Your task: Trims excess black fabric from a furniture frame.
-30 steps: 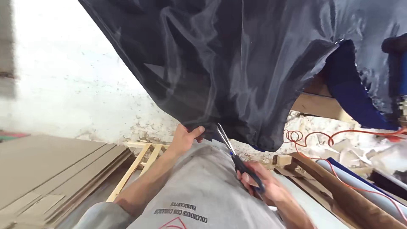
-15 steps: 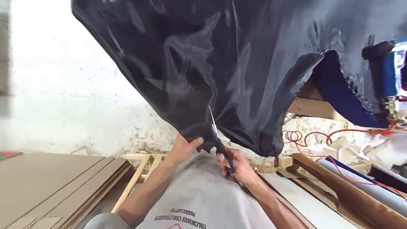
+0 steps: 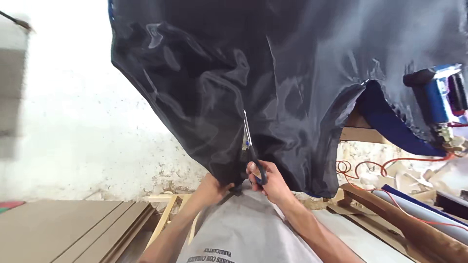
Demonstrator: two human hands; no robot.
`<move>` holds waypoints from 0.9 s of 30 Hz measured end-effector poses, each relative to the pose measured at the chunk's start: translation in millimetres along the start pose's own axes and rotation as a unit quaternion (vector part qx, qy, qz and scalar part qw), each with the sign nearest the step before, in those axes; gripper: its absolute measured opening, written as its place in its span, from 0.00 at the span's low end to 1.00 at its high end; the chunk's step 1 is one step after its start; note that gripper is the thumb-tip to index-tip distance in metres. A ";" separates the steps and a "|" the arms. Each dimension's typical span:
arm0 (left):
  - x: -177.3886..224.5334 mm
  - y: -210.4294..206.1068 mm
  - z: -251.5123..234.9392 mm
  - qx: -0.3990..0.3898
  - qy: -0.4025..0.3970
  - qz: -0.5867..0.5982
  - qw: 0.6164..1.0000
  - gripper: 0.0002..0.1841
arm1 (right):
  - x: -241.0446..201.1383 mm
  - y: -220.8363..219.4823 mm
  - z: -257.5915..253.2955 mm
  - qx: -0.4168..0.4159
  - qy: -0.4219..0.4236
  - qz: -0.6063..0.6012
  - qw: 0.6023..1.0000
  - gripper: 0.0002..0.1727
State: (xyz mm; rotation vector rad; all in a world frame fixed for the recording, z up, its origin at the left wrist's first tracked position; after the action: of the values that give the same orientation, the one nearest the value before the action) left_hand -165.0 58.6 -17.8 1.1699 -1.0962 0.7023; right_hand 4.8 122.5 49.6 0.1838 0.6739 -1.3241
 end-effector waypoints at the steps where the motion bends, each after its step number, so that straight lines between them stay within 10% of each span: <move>1: -2.9 -0.7 0.0 -0.007 -0.007 -0.038 0.999 0.13 | -7.3 -1.3 -4.2 0.002 0.001 -0.006 1.000 0.15; 12: -47.3 8.6 -0.3 -0.105 0.186 -0.124 0.969 0.21 | -67.5 -15.2 -51.0 -0.044 -0.036 -0.062 0.996 0.15; 21: -143.2 80.2 6.9 -0.249 0.385 -0.173 0.872 0.24 | -98.1 -30.8 -87.9 -0.039 -0.024 -0.129 0.991 0.16; 27: -180.7 98.5 -8.3 -0.297 0.394 -0.165 0.854 0.23 | -107.3 -34.4 -102.9 -0.057 0.013 -0.157 0.986 0.25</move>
State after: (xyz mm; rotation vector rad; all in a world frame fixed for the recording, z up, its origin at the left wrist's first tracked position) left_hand -312.9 112.2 -150.7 0.4205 -0.3372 0.4414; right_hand -72.6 253.2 34.9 0.0008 0.8218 -1.5819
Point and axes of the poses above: each hand's wrist, its own z-axis away from the middle knuckle, its own y-axis out of the back of the hand, x = y × z, the point moved 7 cm from there along -z, towards the middle knuckle, and after that the axes turned 9 degrees about -y, right-handed, at the moved point
